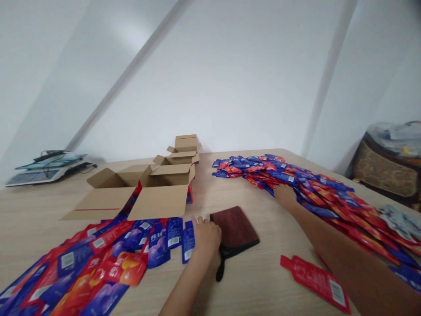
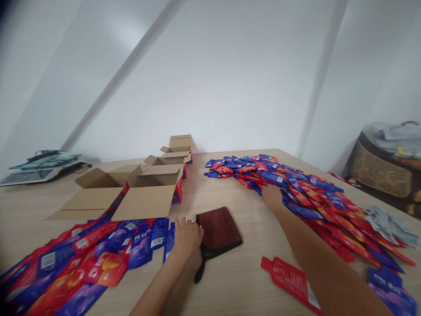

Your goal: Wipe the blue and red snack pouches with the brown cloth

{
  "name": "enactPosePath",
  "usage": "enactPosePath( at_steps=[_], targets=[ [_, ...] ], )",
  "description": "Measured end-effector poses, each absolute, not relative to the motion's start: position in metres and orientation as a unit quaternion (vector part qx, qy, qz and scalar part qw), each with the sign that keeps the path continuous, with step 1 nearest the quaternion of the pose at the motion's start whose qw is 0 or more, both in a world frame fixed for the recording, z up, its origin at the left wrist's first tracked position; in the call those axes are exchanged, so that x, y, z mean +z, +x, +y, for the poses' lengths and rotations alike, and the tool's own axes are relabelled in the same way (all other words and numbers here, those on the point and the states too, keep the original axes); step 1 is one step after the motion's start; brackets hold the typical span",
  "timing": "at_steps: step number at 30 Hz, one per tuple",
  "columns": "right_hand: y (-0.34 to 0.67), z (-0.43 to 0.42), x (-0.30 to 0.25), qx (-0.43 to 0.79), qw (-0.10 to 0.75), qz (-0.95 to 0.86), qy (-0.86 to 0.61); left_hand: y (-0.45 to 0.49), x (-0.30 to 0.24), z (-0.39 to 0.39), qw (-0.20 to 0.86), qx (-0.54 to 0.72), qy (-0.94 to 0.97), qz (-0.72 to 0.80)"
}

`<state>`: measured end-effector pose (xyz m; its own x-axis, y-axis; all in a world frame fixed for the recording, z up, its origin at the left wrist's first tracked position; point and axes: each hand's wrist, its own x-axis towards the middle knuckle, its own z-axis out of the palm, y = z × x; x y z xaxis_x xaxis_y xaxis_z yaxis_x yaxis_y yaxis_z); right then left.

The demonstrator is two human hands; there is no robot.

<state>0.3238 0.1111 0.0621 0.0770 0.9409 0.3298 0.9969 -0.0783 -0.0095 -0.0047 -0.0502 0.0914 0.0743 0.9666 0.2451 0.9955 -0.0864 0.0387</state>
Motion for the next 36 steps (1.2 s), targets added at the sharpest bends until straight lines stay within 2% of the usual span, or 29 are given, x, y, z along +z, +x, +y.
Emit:
enactPosePath(
  at_steps=[6,9,12,14,17,19,24,28,36],
  targets=[
    [0.318,0.103,0.104,-0.132,0.158,-0.675,-0.709,-0.002,0.069,-0.049,-0.107,-0.04,-0.831,-0.544],
    [0.306,0.089,0.12,-0.08,0.264,-0.637,-0.719,-0.004,0.051,-0.043,-0.105,-0.068,-0.835,-0.536],
    [0.279,0.068,0.114,0.054,0.359,-0.623,-0.693,-0.01,0.041,-0.035,-0.093,-0.128,-0.84,-0.52],
    [0.254,0.052,0.098,0.166,0.366,-0.627,-0.667,-0.015,0.038,-0.031,-0.099,-0.157,-0.84,-0.51],
    [0.219,0.03,0.074,0.27,0.265,-0.66,-0.649,-0.021,0.032,-0.026,-0.092,-0.196,-0.821,-0.528],
    [0.201,0.018,0.065,0.244,0.241,-0.68,-0.648,-0.023,0.027,-0.023,-0.071,-0.207,-0.814,-0.538],
    [0.164,0.008,0.053,0.03,0.2,-0.797,-0.569,-0.021,0.016,-0.021,-0.02,-0.196,-0.822,-0.534],
    [0.13,0.014,0.033,0.04,0.154,-0.826,-0.54,-0.017,0.016,-0.021,-0.01,-0.178,-0.824,-0.538],
    [0.12,0.025,0.023,-0.007,0.164,-0.793,-0.586,-0.011,0.019,-0.023,-0.006,-0.159,-0.811,-0.563]
  ],
)
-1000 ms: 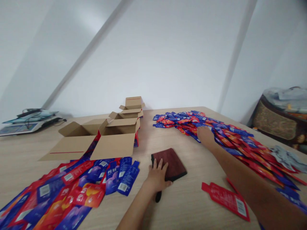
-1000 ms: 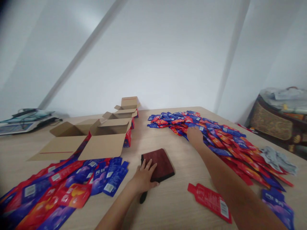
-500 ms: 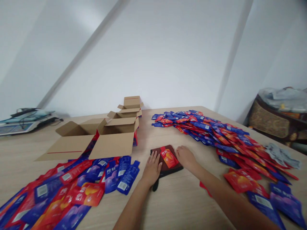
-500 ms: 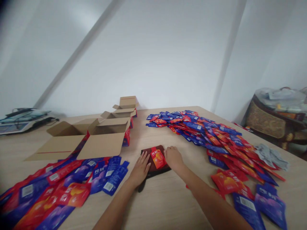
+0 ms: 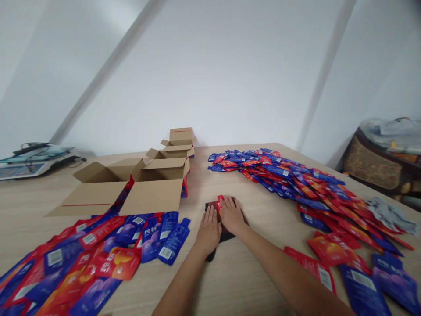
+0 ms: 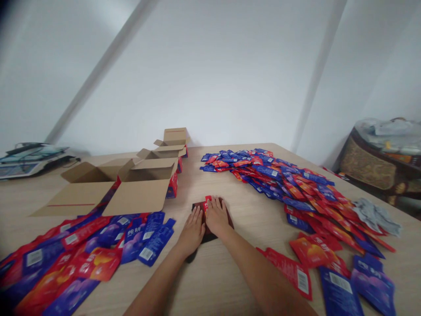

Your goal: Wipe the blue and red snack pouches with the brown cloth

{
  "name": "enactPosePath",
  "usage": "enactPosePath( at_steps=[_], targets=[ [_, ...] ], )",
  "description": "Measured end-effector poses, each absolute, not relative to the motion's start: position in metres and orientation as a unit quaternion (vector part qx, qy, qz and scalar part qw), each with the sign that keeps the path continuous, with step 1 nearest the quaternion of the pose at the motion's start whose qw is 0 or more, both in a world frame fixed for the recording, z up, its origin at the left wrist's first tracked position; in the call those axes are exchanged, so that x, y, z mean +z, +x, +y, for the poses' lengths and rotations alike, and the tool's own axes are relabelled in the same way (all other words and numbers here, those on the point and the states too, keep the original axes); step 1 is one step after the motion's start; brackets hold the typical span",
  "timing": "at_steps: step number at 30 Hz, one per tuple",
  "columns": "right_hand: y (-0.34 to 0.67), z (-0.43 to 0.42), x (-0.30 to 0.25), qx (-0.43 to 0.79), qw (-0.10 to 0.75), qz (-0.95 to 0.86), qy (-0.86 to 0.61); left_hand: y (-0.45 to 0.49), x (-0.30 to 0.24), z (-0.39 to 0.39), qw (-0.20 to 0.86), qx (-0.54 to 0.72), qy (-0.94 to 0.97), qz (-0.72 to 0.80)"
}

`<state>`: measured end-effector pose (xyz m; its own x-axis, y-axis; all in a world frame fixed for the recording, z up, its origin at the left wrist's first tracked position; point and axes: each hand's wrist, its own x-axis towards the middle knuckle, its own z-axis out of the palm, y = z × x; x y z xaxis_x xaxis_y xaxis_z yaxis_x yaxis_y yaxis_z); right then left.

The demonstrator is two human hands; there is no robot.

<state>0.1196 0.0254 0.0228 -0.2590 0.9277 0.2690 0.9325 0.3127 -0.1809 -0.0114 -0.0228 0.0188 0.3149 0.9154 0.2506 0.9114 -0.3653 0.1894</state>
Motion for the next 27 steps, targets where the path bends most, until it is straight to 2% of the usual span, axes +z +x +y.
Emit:
enactPosePath(
  at_steps=[6,11,17,27],
  targets=[
    [0.17,0.019,0.028,-0.023,0.146,-0.747,-0.648,-0.011,0.018,-0.023,0.005,0.169,0.808,0.564],
    [0.19,0.012,0.062,-0.009,0.116,-0.735,-0.668,-0.011,0.018,-0.024,-0.002,0.166,0.806,0.569],
    [0.157,0.004,0.095,-0.026,0.193,-0.78,-0.595,-0.012,0.014,-0.023,-0.026,0.168,0.806,0.567],
    [0.126,0.023,0.021,-0.002,0.144,-0.761,-0.633,-0.013,0.01,-0.021,-0.033,0.157,0.812,0.562]
  ],
)
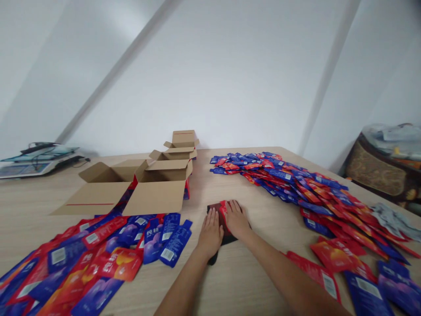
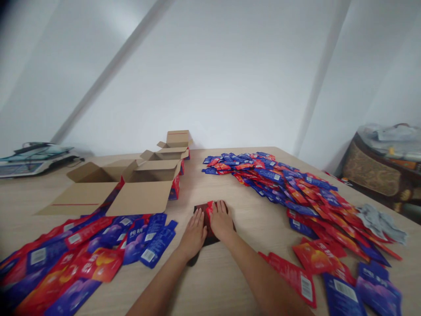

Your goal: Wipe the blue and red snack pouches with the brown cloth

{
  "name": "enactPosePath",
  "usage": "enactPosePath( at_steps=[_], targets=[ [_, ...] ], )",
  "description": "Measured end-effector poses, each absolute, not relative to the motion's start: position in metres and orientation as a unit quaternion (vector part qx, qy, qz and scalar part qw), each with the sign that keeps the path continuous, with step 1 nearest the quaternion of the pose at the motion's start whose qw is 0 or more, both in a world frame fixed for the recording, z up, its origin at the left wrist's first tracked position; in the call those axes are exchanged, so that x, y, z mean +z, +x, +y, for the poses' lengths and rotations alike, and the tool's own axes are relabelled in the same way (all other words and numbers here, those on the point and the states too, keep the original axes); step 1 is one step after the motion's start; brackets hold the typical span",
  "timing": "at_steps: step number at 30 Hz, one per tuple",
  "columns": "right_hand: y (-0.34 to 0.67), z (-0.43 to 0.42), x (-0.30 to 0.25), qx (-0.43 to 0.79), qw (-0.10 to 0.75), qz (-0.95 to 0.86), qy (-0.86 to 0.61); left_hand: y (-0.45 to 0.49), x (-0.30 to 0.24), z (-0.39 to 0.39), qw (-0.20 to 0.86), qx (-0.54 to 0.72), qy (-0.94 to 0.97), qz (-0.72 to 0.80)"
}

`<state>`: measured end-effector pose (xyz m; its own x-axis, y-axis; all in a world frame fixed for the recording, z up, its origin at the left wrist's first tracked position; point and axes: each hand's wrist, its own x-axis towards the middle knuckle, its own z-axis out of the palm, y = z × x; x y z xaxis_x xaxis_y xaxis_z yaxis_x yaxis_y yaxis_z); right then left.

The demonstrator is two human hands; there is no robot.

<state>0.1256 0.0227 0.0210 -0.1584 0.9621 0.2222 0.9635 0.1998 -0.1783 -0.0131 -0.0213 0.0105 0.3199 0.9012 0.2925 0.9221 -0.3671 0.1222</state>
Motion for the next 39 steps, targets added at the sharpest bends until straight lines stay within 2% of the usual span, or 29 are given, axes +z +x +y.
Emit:
enactPosePath(
  at_steps=[11,15,18,23,27,33,39],
  targets=[
    [0.18,0.02,0.054,-0.029,0.098,-0.723,-0.683,-0.011,0.017,-0.024,0.015,-0.161,-0.809,-0.564],
    [0.161,0.008,0.079,-0.089,0.152,-0.751,-0.636,-0.011,0.018,-0.025,0.018,-0.16,-0.807,-0.568],
    [0.144,-0.002,0.088,-0.078,0.194,-0.798,-0.564,-0.012,0.017,-0.025,0.024,-0.164,-0.808,-0.565],
    [0.135,-0.011,0.048,-0.041,0.138,-0.856,-0.497,-0.013,0.014,-0.024,0.026,-0.175,-0.809,-0.56],
    [0.132,0.006,0.015,-0.033,0.138,-0.859,-0.492,-0.012,0.015,-0.024,0.023,-0.162,-0.81,-0.564],
    [0.12,0.039,0.034,0.029,0.114,-0.843,-0.524,-0.01,0.018,-0.025,0.024,-0.161,-0.806,-0.57],
    [0.121,0.0,0.045,0.055,0.086,-0.858,-0.503,-0.012,0.016,-0.024,0.016,-0.166,-0.807,-0.566]
  ],
)
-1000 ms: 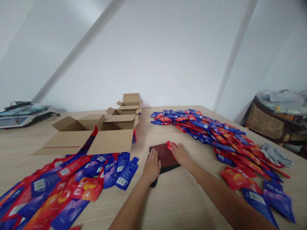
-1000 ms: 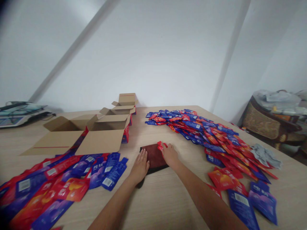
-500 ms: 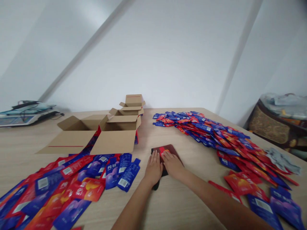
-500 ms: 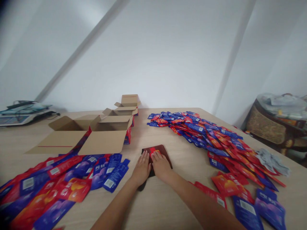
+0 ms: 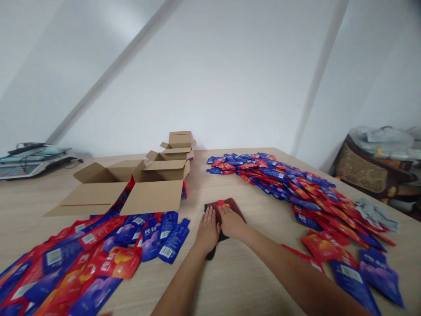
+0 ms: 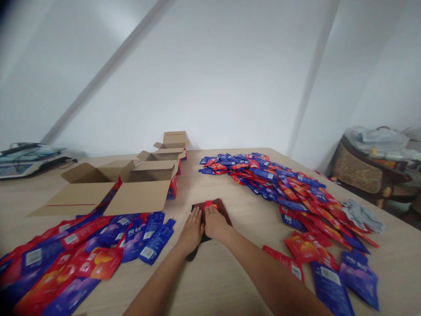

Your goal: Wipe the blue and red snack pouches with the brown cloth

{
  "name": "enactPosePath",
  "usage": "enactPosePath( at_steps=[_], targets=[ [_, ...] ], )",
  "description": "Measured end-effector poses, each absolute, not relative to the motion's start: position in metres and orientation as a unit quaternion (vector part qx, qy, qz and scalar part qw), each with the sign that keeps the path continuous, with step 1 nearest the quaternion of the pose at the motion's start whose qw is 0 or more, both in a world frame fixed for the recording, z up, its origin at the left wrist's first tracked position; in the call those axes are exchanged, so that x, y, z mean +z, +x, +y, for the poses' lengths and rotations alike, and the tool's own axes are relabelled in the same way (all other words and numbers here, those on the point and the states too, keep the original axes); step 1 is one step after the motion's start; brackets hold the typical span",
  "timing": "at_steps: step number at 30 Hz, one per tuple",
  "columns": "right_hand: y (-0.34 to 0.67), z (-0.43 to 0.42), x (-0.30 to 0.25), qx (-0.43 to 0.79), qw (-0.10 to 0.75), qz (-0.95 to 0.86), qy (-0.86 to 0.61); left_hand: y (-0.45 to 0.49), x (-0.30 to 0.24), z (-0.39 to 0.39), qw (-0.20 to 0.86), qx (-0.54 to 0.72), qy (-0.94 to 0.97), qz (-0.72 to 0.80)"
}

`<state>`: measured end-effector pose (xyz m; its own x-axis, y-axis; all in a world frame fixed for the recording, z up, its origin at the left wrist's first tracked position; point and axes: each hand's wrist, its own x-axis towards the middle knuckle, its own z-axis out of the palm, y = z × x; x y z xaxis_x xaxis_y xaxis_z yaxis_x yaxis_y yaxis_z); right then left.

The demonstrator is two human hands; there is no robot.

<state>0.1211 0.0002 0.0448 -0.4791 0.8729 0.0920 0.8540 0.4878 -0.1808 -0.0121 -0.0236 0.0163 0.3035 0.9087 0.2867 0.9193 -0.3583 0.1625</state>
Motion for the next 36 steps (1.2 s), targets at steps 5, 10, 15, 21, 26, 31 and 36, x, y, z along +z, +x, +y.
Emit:
enactPosePath(
  at_steps=[5,10,15,21,26,31,36],
  targets=[
    [0.139,-0.008,0.058,0.139,0.207,-0.82,-0.516,-0.012,0.015,-0.022,0.025,-0.166,-0.807,-0.566],
    [0.161,0.003,0.057,0.156,0.27,-0.759,-0.572,-0.011,0.016,-0.023,0.024,-0.162,-0.809,-0.564],
    [0.155,-0.008,0.024,0.073,0.134,-0.832,-0.534,-0.012,0.015,-0.022,0.022,-0.163,-0.807,-0.567],
    [0.132,0.027,0.027,0.03,0.107,-0.835,-0.54,-0.011,0.013,-0.022,0.016,-0.16,-0.807,-0.568],
    [0.123,0.029,0.034,0.075,0.134,-0.831,-0.535,-0.012,0.013,-0.023,0.018,-0.173,-0.805,-0.567],
    [0.143,0.009,0.031,0.165,0.199,-0.84,-0.476,-0.013,0.022,-0.027,0.003,-0.21,-0.798,-0.565],
    [0.201,0.045,0.041,0.09,0.275,-0.739,-0.608,-0.003,0.044,-0.042,0.027,-0.221,-0.853,-0.471]
  ],
)
